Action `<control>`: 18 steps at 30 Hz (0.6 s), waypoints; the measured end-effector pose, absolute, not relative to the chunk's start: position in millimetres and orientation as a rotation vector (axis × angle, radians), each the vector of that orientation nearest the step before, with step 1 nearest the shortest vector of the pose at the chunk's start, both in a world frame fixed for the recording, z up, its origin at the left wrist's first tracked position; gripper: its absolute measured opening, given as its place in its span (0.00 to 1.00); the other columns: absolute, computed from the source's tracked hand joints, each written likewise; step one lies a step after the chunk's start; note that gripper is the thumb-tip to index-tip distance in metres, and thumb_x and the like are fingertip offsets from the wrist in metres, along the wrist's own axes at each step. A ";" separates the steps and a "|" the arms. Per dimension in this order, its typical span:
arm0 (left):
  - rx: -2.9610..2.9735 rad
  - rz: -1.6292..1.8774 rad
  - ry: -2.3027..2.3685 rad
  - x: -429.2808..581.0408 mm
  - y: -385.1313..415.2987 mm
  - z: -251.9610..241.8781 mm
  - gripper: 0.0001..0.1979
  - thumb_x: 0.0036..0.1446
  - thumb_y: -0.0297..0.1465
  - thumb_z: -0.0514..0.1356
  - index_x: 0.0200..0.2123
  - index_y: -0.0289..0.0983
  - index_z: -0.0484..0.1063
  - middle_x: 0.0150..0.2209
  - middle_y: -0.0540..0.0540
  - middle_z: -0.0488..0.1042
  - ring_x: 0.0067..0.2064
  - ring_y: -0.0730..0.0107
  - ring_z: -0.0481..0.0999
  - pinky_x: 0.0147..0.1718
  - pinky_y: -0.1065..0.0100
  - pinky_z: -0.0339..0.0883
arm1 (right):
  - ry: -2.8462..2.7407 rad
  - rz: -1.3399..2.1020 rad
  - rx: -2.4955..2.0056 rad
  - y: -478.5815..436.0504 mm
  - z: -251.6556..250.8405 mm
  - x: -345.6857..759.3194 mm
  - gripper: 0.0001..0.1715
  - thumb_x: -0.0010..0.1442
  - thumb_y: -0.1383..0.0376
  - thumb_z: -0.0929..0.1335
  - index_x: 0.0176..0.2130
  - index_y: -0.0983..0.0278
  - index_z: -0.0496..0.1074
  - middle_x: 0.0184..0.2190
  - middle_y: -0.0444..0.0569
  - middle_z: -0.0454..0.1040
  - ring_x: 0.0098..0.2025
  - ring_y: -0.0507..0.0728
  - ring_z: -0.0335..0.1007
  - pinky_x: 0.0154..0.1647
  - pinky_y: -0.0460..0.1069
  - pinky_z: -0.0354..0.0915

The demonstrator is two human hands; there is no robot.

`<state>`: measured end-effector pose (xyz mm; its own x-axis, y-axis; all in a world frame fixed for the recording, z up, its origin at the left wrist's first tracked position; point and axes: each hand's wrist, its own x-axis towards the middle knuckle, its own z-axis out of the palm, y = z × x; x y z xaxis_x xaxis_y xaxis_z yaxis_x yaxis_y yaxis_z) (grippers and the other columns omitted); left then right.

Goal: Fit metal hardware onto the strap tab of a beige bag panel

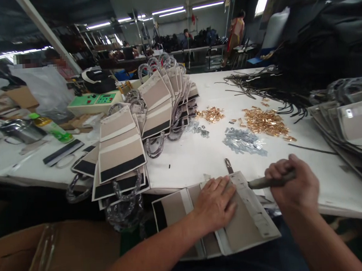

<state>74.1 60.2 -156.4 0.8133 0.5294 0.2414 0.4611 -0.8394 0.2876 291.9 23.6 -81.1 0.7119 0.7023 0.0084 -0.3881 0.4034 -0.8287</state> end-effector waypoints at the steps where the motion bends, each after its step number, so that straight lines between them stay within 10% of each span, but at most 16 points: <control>1: 2.794 0.480 0.765 74.3 59.7 -156.1 0.29 0.74 0.44 0.54 0.71 0.37 0.64 0.75 0.36 0.60 0.73 0.45 0.64 0.73 0.45 0.56 | -0.367 0.717 -0.902 36.1 -86.1 293.6 0.23 0.58 0.58 0.75 0.26 0.60 0.59 0.23 0.36 0.53 0.21 0.49 0.53 0.21 0.46 0.60; 18: 2.945 0.459 0.702 85.2 64.2 -160.2 0.31 0.76 0.42 0.49 0.73 0.29 0.60 0.76 0.34 0.57 0.75 0.47 0.58 0.76 0.46 0.46 | -0.247 0.890 -0.885 74.5 -116.4 315.9 0.18 0.54 0.65 0.71 0.24 0.61 0.58 0.20 0.36 0.51 0.18 0.47 0.45 0.15 0.44 0.54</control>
<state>85.2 64.2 -160.2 0.8503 0.4520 0.2694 0.4284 -0.8920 0.1446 315.9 74.5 -116.4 0.6286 0.7617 -0.1574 -0.5710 0.3146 -0.7583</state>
